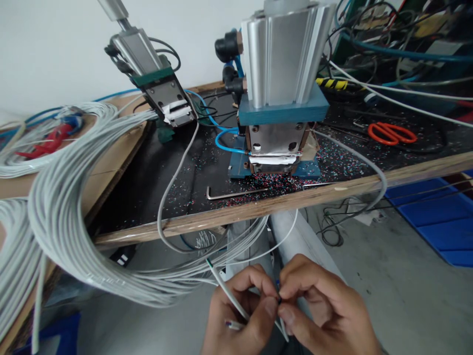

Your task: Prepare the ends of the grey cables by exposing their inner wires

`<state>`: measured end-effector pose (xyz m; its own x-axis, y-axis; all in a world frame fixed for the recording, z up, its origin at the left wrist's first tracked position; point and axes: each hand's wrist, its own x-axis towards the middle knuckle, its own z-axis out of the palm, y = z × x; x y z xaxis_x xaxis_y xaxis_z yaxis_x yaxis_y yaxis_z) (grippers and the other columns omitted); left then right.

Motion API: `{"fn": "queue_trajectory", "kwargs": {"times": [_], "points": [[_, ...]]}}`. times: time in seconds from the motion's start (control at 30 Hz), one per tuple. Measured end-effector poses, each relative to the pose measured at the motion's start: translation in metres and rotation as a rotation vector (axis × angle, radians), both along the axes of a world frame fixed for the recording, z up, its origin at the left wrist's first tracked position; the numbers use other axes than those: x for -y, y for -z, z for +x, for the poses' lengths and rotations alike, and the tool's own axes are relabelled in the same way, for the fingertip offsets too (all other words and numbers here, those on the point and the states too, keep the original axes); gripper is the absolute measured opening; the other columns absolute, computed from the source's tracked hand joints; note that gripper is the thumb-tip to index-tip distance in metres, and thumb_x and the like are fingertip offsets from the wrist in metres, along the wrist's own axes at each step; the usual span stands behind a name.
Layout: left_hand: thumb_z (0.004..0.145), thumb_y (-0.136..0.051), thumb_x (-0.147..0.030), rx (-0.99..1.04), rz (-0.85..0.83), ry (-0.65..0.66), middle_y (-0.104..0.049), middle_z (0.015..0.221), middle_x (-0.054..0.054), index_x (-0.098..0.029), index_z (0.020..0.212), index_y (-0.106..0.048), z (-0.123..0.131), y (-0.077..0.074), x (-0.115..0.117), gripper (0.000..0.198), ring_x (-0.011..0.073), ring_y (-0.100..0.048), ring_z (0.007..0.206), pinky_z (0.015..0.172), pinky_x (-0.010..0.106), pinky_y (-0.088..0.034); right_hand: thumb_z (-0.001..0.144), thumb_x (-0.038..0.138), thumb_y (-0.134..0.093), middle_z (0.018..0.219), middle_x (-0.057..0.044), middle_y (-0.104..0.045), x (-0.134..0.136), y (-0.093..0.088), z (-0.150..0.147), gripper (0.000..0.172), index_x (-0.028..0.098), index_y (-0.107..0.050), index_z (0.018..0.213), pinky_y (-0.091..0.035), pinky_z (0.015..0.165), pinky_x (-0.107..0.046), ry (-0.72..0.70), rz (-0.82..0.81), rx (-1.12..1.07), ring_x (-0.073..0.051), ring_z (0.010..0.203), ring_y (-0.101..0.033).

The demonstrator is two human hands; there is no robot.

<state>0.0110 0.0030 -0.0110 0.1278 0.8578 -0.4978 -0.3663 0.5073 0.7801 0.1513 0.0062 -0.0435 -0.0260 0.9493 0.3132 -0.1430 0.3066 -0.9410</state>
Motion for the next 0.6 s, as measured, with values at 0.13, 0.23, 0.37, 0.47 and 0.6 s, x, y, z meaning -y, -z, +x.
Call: {"fn": "queue_trajectory", "kwargs": {"times": [0.13,0.23,0.37,0.47,0.6], "points": [[0.069,-0.096,-0.051,-0.011,0.001,0.024,-0.046,0.064,-0.006,-0.017,0.068,-0.072,-0.0031,0.0046,0.0013,0.042,0.0043,-0.030,0.052,0.049,0.020,-0.019,0.083,0.004,-0.069,0.080,0.003,-0.067,-0.0001,-0.0028,0.0013,0.022,0.024,-0.068,0.092,-0.056,0.062,-0.016,0.010,0.003,0.025,-0.009,0.068,-0.066],[0.069,-0.096,-0.052,-0.010,-0.001,0.017,-0.046,0.065,-0.006,-0.018,0.069,-0.072,-0.0036,0.0047,0.0012,0.042,0.0054,-0.032,0.053,0.051,0.021,-0.018,0.083,0.004,-0.069,0.080,0.004,-0.067,0.0010,-0.0005,0.0010,0.023,0.025,-0.067,0.092,-0.056,0.061,-0.016,0.020,0.019,0.049,-0.009,0.067,-0.066],[0.070,-0.095,-0.053,-0.025,-0.003,0.039,-0.042,0.063,-0.007,-0.017,0.069,-0.069,-0.0023,0.0035,0.0011,0.044,0.0050,-0.026,0.052,0.049,0.022,-0.016,0.085,0.005,-0.069,0.079,0.005,-0.066,0.0016,0.0013,0.0020,0.020,0.024,-0.066,0.090,-0.055,0.062,-0.015,0.047,0.056,0.098,-0.008,0.067,-0.066],[0.070,-0.095,-0.053,-0.036,0.004,0.031,-0.046,0.065,-0.006,-0.017,0.068,-0.070,-0.0017,0.0043,0.0013,0.043,0.0066,-0.031,0.054,0.052,0.024,-0.019,0.085,0.004,-0.068,0.080,0.005,-0.065,0.0023,0.0015,0.0027,0.021,0.024,-0.066,0.091,-0.055,0.062,-0.016,0.059,0.041,0.096,-0.008,0.068,-0.066],[0.069,-0.095,-0.055,-0.062,-0.008,0.044,-0.045,0.065,-0.007,-0.017,0.068,-0.068,-0.0015,0.0043,0.0010,0.047,0.0065,-0.029,0.055,0.051,0.024,-0.018,0.085,0.005,-0.068,0.080,0.004,-0.065,0.0031,0.0013,0.0016,0.021,0.024,-0.066,0.091,-0.055,0.061,-0.017,0.062,0.033,0.074,-0.009,0.067,-0.065]]}}
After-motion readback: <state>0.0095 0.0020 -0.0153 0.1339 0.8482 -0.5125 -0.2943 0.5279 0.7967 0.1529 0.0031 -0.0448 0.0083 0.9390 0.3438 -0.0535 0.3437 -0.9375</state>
